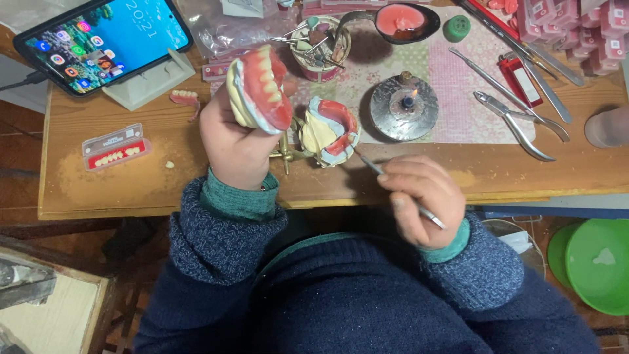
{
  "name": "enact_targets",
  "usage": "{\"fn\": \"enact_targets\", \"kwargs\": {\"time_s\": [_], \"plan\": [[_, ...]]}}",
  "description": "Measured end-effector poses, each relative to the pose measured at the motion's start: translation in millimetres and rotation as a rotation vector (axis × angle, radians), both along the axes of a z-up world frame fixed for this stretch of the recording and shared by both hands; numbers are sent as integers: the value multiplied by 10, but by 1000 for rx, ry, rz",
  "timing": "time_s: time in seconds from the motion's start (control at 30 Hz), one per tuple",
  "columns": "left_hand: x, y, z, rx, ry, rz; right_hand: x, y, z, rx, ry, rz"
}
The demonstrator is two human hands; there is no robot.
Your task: The person is assembling a set of dentures. They use a metal tool to apply a pink substance to the denture base and then carefully place individual artificial teeth into the mold. The person repeatedly adjusts the teeth and the denture base to ensure proper alignment.
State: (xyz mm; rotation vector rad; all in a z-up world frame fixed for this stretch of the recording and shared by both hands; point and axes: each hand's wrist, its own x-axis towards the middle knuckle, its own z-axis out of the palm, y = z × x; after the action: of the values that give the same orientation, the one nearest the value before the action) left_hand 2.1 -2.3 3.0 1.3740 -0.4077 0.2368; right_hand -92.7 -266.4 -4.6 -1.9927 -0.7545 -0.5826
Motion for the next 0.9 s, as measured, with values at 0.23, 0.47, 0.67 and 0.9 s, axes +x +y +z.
{"fn": "enact_targets", "kwargs": {"time_s": [0.23, 0.47, 0.67, 0.9], "plan": [[14, -9, -17, -14, 21, -9, 258, -295, 175, 681, 321, -193], [51, 26, 29, 2, 47, 5, 592, -547, 538, 672, 442, -119], [86, 110, 27, 65, 85, 15, 575, -636, 407, 608, 425, -67], [132, 155, 18, 39, 110, -20, 412, -589, 730, 792, 492, -21]]}}
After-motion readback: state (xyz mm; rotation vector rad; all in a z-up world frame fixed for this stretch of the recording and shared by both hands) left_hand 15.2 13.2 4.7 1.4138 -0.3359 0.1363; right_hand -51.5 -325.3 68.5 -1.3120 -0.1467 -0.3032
